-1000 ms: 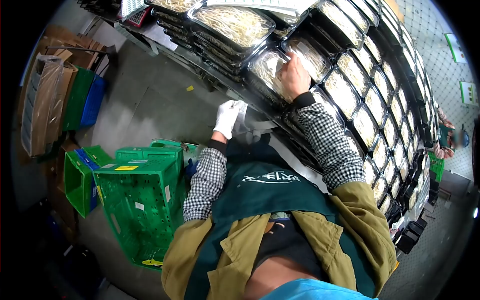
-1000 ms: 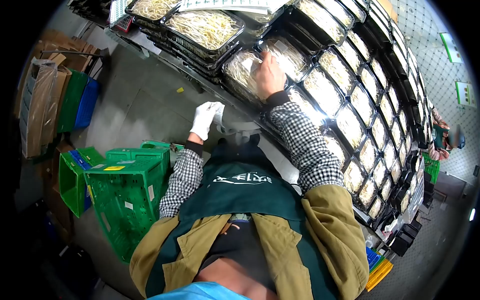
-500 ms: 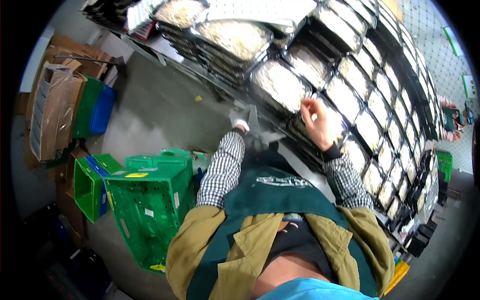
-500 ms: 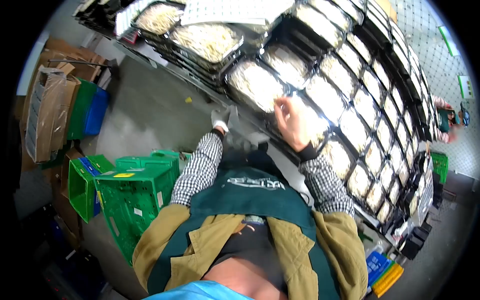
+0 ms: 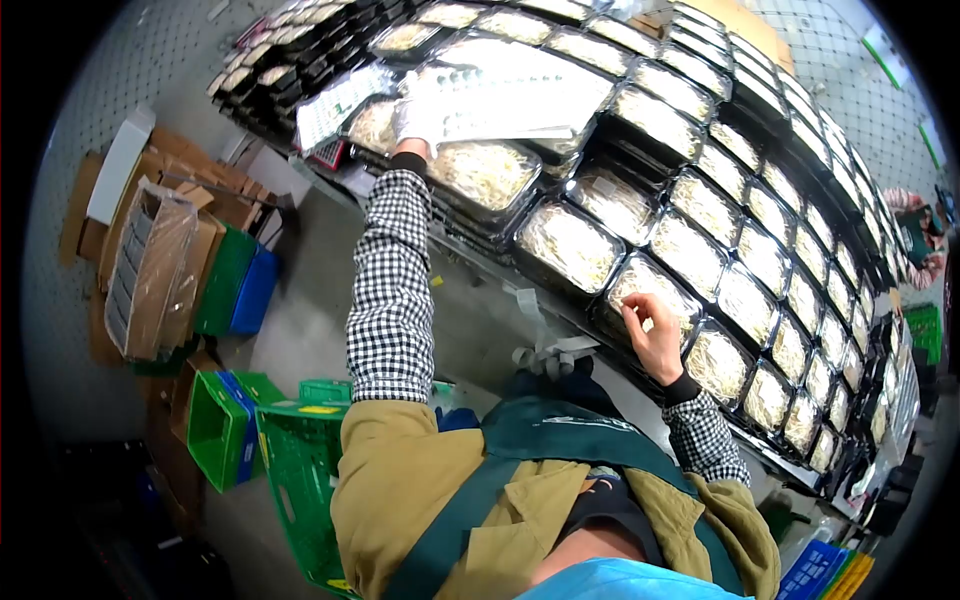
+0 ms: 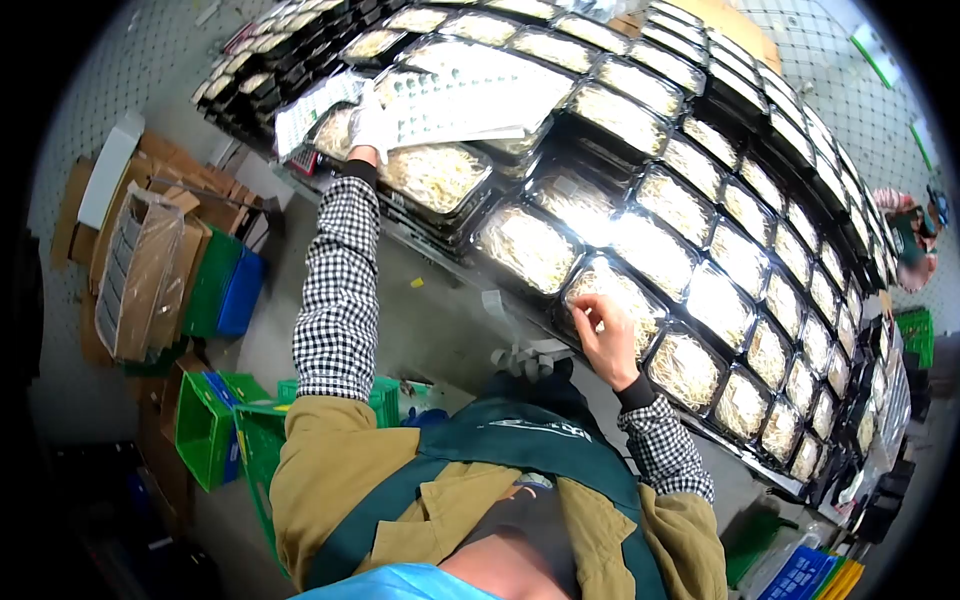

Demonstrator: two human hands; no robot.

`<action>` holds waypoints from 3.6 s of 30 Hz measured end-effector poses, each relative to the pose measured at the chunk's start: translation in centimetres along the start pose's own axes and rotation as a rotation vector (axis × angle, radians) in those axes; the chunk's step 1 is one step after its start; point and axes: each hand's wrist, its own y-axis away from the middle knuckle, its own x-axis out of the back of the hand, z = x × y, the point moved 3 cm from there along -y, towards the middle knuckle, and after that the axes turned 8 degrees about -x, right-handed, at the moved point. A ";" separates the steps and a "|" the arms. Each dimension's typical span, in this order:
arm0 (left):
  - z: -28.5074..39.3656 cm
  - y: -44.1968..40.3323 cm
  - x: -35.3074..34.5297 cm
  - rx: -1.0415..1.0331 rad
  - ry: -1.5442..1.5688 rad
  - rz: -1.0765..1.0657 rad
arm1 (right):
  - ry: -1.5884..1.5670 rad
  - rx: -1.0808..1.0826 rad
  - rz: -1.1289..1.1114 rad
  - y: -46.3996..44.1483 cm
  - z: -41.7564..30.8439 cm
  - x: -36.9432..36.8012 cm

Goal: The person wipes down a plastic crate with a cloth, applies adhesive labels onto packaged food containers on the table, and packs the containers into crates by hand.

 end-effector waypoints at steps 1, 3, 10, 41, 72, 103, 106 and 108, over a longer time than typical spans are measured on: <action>-0.6 -1.9 -1.5 -0.019 0.130 0.008 | 0.013 -0.021 0.025 0.6 0.5 0.5; -1.2 -3.9 -3.1 -0.205 0.600 -0.021 | 0.010 -0.031 0.089 2.0 0.6 2.2; 11.7 4.0 6.7 -0.331 1.205 -0.236 | -0.030 0.050 0.339 3.3 1.7 11.0; 60.1 53.1 -3.5 -0.590 0.980 -0.699 | 0.504 0.328 0.528 24.1 12.8 41.8; 65.5 53.3 -13.9 -0.120 1.209 -0.892 | 0.334 -0.605 0.992 35.0 38.3 53.7; 69.9 55.6 -14.7 -0.545 0.789 -0.839 | -0.536 -0.249 0.241 19.8 27.7 52.4; 70.9 56.1 -13.9 -0.505 0.814 -0.874 | -0.178 -0.079 0.219 18.7 24.2 50.6; 71.2 56.1 -13.4 -0.507 0.832 -0.853 | -0.033 -0.005 0.269 18.5 23.3 50.1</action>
